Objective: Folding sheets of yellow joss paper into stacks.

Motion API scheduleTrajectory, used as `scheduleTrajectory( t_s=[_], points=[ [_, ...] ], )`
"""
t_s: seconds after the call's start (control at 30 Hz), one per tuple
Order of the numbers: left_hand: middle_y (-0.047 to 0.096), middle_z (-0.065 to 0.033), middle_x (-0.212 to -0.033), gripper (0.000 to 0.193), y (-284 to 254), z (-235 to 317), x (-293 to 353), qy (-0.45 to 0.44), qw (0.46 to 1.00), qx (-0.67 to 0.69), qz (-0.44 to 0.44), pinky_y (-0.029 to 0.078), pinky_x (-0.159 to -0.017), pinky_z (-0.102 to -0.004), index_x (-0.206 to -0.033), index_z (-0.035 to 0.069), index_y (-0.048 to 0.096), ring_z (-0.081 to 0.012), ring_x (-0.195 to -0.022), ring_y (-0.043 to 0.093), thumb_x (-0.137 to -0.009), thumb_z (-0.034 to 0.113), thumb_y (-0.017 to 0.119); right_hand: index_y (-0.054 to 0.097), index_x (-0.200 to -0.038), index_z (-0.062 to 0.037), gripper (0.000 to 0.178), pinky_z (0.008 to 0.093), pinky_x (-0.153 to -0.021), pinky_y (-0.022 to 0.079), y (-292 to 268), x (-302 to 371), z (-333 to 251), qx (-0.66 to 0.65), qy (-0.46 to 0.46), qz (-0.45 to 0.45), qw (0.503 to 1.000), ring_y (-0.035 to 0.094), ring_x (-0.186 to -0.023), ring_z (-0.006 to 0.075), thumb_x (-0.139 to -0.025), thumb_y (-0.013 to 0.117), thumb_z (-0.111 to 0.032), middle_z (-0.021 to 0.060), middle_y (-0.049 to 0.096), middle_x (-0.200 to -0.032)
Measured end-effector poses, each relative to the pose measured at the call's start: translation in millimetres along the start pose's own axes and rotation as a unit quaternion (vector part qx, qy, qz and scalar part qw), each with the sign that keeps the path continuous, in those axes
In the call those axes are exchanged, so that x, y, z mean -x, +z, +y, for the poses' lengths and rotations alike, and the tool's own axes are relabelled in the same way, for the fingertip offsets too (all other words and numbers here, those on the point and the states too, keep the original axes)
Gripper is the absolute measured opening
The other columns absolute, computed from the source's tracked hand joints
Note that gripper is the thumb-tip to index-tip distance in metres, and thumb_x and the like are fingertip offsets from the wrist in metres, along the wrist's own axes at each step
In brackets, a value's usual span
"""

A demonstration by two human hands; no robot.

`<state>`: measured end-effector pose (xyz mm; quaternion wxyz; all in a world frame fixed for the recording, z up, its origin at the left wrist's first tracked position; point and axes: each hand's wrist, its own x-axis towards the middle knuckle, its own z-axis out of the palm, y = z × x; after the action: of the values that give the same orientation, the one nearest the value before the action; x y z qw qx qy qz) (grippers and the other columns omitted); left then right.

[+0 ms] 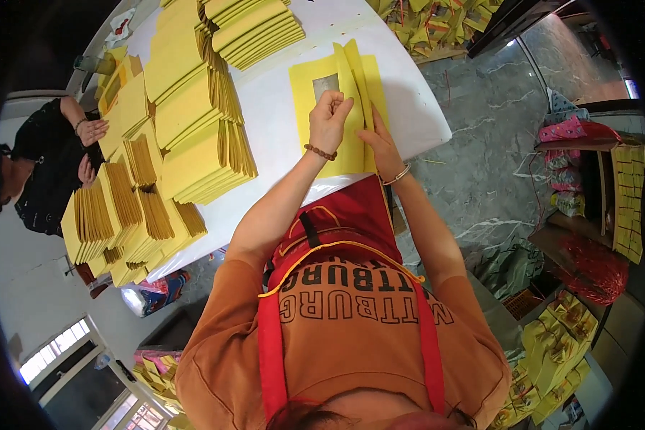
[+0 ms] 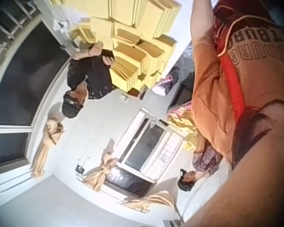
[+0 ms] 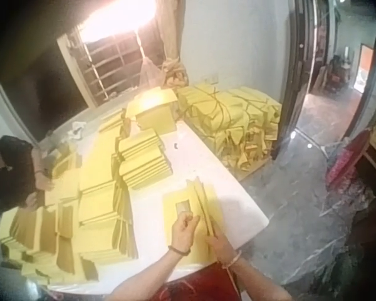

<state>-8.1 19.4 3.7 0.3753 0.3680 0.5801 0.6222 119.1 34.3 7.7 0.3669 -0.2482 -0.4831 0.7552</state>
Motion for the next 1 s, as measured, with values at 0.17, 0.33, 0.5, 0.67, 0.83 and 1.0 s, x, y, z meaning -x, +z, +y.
scheduleTrajectory(
  t_s=[0.17,0.33,0.5,0.67,0.83,1.0],
  points=[
    [0.044,0.0063,-0.070,0.008,3,-3,-1,0.014,0.999,0.032,0.000,0.028,-0.050,-0.0178,-0.082,0.006,0.050,-0.0020,-0.059,0.035,-0.085,0.009,0.057,0.013,-0.139,0.0028,0.066,0.0278,-0.105,0.019,2,1,1,0.067,-0.027,-0.015,0.997,0.024,-0.129,0.0196,-0.084,0.047,-0.012,0.0137,0.025,-0.140],
    [0.048,0.0004,-0.070,0.009,3,-7,2,0.023,0.999,-0.021,0.038,0.037,-0.056,-0.0208,-0.092,0.003,0.054,-0.0061,-0.062,0.042,-0.083,0.005,0.056,0.011,-0.138,0.0055,0.061,0.0289,-0.107,0.012,-3,-3,11,0.076,-0.035,-0.009,0.996,0.014,-0.134,0.0220,-0.092,0.039,-0.024,0.0167,0.018,-0.143],
    [0.049,-0.0023,-0.077,0.025,3,-6,-3,0.148,0.987,-0.057,0.025,0.036,-0.055,-0.0221,-0.106,0.005,0.058,-0.0082,-0.061,0.041,-0.082,0.007,0.055,0.011,-0.138,0.0063,0.060,0.0295,-0.108,0.011,-2,0,7,0.113,-0.036,-0.012,0.993,0.012,-0.134,0.0230,-0.094,0.035,-0.027,0.0173,0.016,-0.144],
    [0.049,-0.0026,-0.081,0.030,3,-12,-3,0.054,0.999,0.007,0.002,0.034,-0.053,-0.0225,-0.107,0.005,0.060,-0.0092,-0.059,0.039,-0.080,0.016,0.061,0.012,-0.137,0.0062,0.060,0.0299,-0.108,0.010,-1,0,10,0.144,-0.049,-0.022,0.988,0.012,-0.135,0.0230,-0.093,0.037,-0.026,0.0174,0.016,-0.144],
    [0.047,-0.0013,-0.079,0.037,1,-10,-3,0.042,0.998,-0.055,-0.007,0.034,-0.052,-0.0222,-0.109,0.004,0.059,-0.0076,-0.059,0.038,-0.077,0.022,0.066,0.012,-0.138,0.0053,0.063,0.0300,-0.108,0.010,-3,-1,12,0.116,-0.035,-0.015,0.993,0.011,-0.135,0.0231,-0.093,0.039,-0.028,0.0167,0.016,-0.144],
    [0.046,-0.0007,-0.078,0.035,0,-10,-2,0.030,0.999,-0.039,-0.014,0.033,-0.051,-0.0217,-0.110,0.004,0.058,-0.0070,-0.058,0.037,-0.079,0.019,0.063,0.012,-0.138,0.0053,0.063,0.0299,-0.108,0.010,-5,-3,14,0.088,-0.027,-0.008,0.996,0.011,-0.135,0.0233,-0.093,0.037,-0.030,0.0165,0.016,-0.144]
  ],
)
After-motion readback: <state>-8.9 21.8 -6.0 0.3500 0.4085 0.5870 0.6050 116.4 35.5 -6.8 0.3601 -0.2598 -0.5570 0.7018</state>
